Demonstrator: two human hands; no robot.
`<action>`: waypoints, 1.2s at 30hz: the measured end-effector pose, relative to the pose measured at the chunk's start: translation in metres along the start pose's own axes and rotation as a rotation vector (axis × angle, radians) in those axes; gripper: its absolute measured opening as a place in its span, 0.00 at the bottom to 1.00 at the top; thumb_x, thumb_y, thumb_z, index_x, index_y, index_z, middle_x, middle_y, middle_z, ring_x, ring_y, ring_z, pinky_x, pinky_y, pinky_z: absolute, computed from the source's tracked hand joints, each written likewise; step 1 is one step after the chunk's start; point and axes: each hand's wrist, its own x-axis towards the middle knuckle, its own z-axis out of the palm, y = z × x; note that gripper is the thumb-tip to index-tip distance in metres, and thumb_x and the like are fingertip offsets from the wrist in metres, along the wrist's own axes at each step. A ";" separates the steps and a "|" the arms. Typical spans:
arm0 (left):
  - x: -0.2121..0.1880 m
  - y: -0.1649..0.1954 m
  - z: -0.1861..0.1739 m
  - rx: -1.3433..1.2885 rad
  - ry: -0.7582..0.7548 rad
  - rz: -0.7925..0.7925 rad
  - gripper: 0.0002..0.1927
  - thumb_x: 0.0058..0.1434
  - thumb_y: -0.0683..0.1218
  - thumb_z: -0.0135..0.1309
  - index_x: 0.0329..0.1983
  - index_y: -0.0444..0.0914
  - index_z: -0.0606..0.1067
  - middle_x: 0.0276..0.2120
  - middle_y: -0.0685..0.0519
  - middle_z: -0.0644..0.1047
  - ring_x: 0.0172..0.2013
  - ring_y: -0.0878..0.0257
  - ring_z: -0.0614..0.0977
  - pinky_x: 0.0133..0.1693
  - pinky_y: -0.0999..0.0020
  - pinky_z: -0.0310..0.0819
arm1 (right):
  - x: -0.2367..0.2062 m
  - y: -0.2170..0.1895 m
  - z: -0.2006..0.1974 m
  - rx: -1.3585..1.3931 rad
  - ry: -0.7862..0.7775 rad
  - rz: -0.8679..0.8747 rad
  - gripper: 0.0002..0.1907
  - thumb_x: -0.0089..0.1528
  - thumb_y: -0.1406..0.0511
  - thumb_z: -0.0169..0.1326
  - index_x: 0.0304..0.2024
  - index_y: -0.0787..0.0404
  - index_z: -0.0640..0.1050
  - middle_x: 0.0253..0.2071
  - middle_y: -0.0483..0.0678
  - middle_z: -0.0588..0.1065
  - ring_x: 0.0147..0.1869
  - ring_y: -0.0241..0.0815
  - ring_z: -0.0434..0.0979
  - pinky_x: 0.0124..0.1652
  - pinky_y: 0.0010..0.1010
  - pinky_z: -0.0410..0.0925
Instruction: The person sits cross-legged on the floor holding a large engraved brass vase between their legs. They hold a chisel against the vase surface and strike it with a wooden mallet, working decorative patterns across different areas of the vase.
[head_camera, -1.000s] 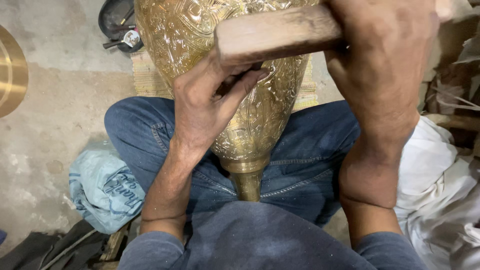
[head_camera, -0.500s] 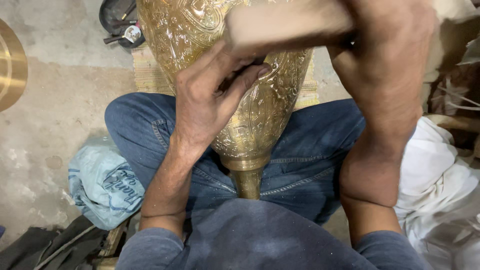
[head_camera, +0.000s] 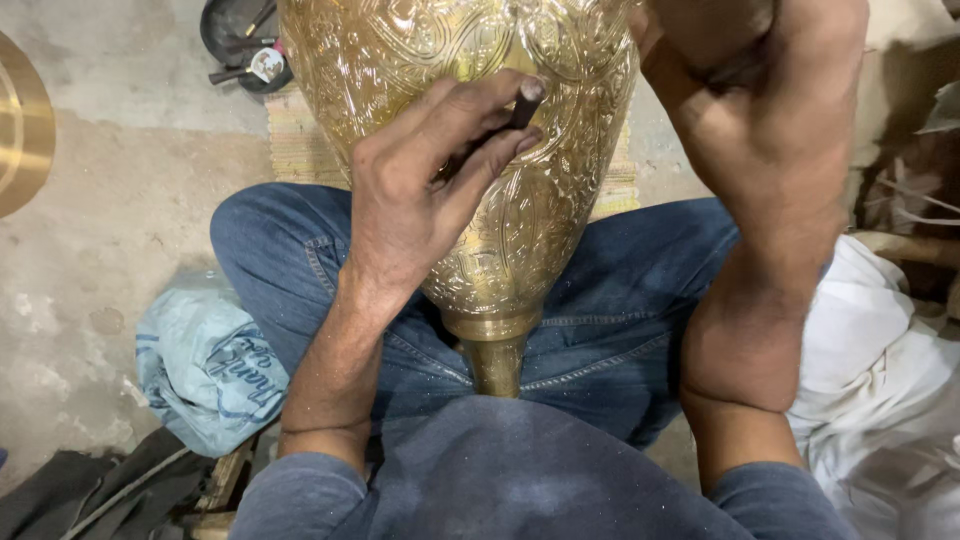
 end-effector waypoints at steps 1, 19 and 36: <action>-0.001 -0.001 0.002 0.002 -0.003 -0.003 0.17 0.71 0.42 0.66 0.59 0.39 0.74 0.45 0.53 0.82 0.46 0.65 0.88 0.46 0.73 0.90 | -0.001 -0.003 0.000 -0.073 0.005 -0.007 0.16 0.65 0.74 0.63 0.53 0.63 0.73 0.39 0.50 0.75 0.35 0.46 0.78 0.36 0.32 0.70; -0.009 0.019 0.025 -0.028 -0.009 -0.019 0.17 0.71 0.44 0.66 0.60 0.39 0.76 0.47 0.53 0.82 0.46 0.66 0.88 0.44 0.75 0.90 | -0.029 0.001 -0.018 -0.223 0.017 -0.095 0.19 0.64 0.74 0.62 0.56 0.64 0.72 0.46 0.57 0.76 0.47 0.56 0.79 0.48 0.40 0.71; -0.026 0.005 0.033 -0.012 -0.012 -0.026 0.17 0.69 0.44 0.67 0.58 0.41 0.76 0.47 0.53 0.83 0.45 0.65 0.88 0.44 0.72 0.89 | -0.058 0.008 -0.003 -0.442 -0.043 0.012 0.27 0.64 0.67 0.71 0.60 0.57 0.70 0.44 0.48 0.75 0.48 0.46 0.75 0.48 0.41 0.69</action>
